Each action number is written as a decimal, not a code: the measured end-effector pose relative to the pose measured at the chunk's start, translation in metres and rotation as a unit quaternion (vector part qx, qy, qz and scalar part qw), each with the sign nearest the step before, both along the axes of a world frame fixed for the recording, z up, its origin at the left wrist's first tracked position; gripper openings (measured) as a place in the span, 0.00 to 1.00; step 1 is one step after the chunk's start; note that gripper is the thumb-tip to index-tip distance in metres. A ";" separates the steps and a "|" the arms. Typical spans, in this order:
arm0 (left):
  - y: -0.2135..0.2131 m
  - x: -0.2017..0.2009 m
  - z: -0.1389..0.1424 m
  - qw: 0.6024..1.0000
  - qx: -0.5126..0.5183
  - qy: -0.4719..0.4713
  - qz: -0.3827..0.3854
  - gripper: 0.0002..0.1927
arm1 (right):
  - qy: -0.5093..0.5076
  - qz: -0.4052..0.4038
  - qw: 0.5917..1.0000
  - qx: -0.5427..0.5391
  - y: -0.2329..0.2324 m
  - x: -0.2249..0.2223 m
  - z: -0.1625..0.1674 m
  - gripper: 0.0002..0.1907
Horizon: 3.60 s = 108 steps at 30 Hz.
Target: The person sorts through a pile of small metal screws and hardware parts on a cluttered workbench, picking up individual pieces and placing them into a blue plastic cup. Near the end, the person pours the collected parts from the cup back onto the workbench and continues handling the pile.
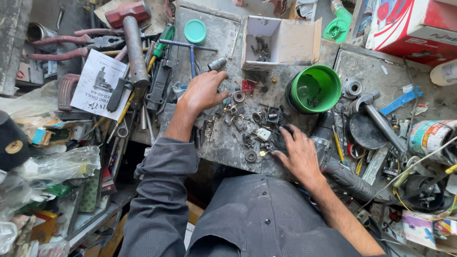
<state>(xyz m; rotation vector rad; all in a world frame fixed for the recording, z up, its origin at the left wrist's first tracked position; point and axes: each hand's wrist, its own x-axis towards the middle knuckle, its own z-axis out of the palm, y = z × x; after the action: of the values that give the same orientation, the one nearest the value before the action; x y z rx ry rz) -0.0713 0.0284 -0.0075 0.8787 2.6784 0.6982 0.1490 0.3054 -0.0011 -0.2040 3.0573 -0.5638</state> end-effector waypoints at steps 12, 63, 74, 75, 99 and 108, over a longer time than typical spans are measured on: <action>0.001 0.000 -0.002 1.000 -0.006 -0.004 0.000 0.26 | 0.047 -0.035 0.995 -0.075 0.016 0.006 0.000 0.09; 0.000 0.000 -0.002 1.000 -0.020 -0.004 0.000 0.26 | -0.173 -0.068 0.975 -0.121 0.004 0.017 0.007 0.14; 0.001 0.000 0.000 1.000 -0.013 -0.002 0.004 0.26 | -0.072 0.111 0.991 -0.025 -0.049 0.007 -0.029 0.18; 0.000 0.000 -0.001 1.000 -0.013 -0.001 0.003 0.26 | -0.090 0.097 0.991 -0.022 -0.048 0.008 -0.030 0.17; 0.000 0.002 0.000 1.000 -0.011 -0.004 0.002 0.26 | -0.302 -0.211 0.693 -0.619 0.002 -0.006 -0.065 0.16; -0.001 0.001 0.000 1.000 -0.016 -0.005 0.002 0.26 | -0.287 -0.199 0.722 -0.597 -0.015 -0.011 -0.044 0.20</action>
<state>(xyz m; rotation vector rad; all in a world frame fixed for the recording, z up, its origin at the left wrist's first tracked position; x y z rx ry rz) -0.0704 0.0277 -0.0075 0.8607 2.6756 0.6582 0.1382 0.2905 -0.0451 0.5324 1.6904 -2.0449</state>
